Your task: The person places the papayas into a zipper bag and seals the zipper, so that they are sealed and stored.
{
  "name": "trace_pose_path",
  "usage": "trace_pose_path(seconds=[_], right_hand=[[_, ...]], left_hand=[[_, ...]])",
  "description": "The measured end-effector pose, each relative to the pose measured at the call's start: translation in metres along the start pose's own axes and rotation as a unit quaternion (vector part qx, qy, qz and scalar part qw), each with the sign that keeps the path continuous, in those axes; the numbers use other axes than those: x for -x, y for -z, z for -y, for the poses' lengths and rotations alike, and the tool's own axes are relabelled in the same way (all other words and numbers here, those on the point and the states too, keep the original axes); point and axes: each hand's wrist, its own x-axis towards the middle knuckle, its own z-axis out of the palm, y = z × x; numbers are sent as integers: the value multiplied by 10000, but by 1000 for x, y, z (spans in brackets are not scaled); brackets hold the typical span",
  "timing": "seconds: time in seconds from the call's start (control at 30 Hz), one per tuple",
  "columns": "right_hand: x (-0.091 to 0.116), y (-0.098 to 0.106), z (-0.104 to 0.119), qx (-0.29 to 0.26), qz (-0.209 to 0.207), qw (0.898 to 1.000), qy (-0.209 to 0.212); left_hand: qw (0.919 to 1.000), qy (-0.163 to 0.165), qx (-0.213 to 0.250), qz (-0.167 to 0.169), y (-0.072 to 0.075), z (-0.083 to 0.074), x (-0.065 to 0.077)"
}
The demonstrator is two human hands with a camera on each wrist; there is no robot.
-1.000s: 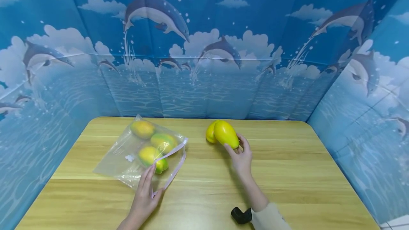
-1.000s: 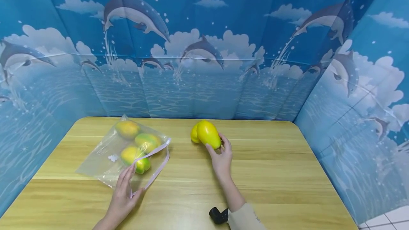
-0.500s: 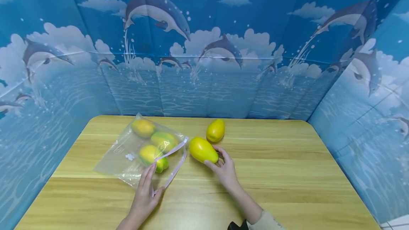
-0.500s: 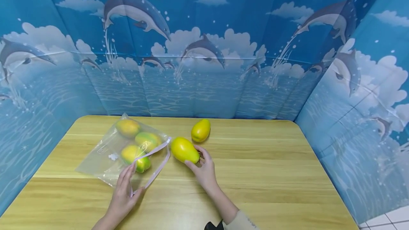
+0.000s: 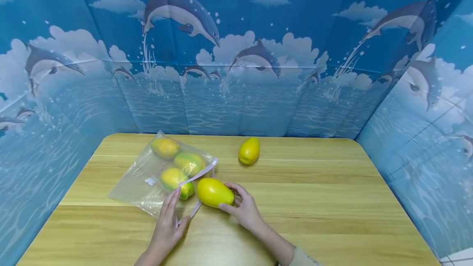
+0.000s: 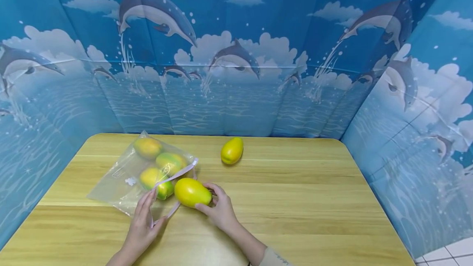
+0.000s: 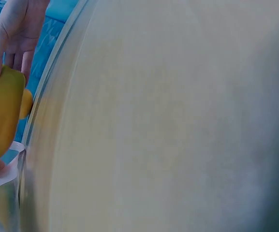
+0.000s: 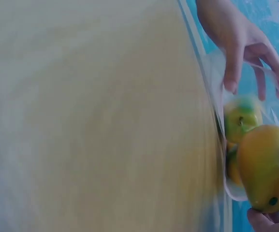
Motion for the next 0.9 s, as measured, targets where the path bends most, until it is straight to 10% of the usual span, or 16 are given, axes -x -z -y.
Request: trace_pose_path(seconds=[0.9], right_hand=[[-9,-18,-5,179,177,9996,-91]], left_hand=[[10000,-25,-1,55,-1,-1,-1]])
